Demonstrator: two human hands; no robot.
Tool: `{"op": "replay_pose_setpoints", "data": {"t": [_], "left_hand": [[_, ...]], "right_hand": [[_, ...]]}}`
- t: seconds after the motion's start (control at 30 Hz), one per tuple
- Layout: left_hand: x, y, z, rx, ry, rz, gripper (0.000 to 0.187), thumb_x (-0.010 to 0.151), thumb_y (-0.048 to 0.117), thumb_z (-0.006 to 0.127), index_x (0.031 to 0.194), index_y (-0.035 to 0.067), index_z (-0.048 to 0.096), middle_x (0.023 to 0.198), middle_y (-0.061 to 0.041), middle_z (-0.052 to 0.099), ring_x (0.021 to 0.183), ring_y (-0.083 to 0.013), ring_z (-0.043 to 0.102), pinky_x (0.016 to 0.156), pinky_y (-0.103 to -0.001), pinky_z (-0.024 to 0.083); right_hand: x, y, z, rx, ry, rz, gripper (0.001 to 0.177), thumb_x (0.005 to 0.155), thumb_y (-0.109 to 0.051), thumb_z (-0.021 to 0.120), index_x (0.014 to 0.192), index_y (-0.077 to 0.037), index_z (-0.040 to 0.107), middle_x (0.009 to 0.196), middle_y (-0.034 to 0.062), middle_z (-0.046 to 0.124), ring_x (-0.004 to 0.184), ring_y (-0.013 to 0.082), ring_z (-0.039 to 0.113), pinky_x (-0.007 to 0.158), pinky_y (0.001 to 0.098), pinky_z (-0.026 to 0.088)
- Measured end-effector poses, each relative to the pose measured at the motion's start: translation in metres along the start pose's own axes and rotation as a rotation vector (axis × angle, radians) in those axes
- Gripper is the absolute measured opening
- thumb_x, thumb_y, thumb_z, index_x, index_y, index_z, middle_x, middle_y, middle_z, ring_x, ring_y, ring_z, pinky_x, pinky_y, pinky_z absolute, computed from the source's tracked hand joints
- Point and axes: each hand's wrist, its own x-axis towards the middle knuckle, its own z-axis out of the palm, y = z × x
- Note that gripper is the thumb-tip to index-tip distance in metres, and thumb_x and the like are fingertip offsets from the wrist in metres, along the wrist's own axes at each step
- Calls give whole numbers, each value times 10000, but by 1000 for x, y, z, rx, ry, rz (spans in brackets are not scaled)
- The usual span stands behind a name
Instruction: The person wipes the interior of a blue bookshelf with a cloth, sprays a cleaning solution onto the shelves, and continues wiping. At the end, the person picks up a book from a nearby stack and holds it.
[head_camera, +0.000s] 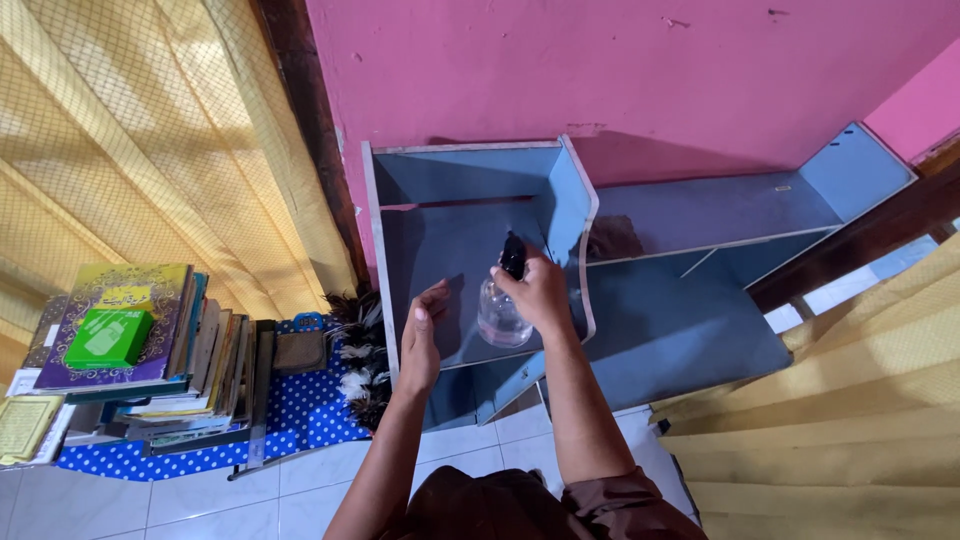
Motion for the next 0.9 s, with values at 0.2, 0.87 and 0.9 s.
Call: {"op": "replay_pose_setpoints", "data": {"t": [0.2,0.87,0.9], "left_hand": [[0,0,11,-11,-44,-34,846,1027,687,215,1377,-25,509,1524,-221,491,1402,-355,492,1163,-476,378],[-3,-2,7,-3,-63,-42,844,1019,700,225,1377,-5,522,1511,-218,510,1406,-352,490,1159,-490,384],[-1,2,5,-5,-52,-50,850,1015,706,228,1384,-4,515,1514,-220,503,1414,-347,479,1169,-488,370]], "right_hand": [[-2,5,-23,-71,91,109,332,839,-287,794,1059,-57,697,864,78,756,790,214,754,711,350,570],[-2,15,-17,-16,-33,46,320,881,-265,779,1118,-66,699,919,71,759,822,177,745,738,328,578],[0,7,-13,34,-120,67,314,880,-251,772,1130,-74,700,907,59,756,807,167,741,735,314,575]]}}
